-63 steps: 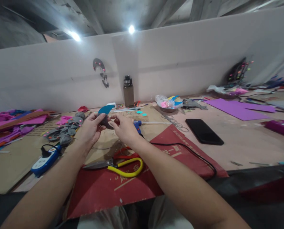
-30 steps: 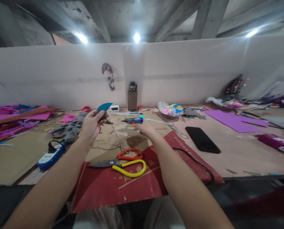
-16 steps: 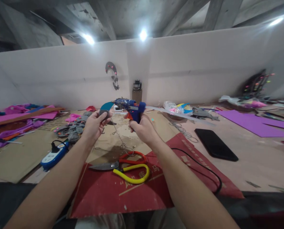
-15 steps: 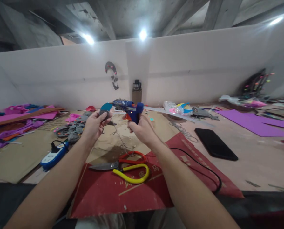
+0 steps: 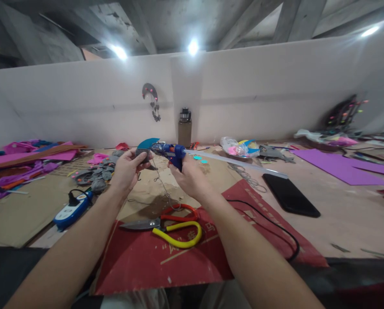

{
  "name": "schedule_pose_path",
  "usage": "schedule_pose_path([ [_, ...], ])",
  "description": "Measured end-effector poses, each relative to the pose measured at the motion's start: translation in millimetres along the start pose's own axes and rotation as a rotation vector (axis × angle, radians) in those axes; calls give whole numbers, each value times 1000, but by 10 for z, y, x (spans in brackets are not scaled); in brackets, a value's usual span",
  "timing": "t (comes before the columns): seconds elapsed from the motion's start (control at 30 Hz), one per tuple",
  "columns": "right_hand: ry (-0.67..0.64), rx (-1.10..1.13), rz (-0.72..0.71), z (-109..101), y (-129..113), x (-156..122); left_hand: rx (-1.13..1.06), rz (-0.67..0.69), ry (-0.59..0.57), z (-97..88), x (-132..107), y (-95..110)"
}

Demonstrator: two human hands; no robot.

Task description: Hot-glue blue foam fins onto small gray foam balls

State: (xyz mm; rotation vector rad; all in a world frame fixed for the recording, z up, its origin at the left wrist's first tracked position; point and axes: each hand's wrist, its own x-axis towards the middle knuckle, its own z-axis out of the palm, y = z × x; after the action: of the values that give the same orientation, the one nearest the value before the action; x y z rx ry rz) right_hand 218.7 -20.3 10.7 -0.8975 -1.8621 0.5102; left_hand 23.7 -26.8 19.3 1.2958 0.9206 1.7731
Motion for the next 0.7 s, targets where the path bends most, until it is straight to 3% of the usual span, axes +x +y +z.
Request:
schedule_pose_path([
  [0.7, 24, -21, -3, 25, -20, -24, 134, 66, 20, 22, -30, -28],
])
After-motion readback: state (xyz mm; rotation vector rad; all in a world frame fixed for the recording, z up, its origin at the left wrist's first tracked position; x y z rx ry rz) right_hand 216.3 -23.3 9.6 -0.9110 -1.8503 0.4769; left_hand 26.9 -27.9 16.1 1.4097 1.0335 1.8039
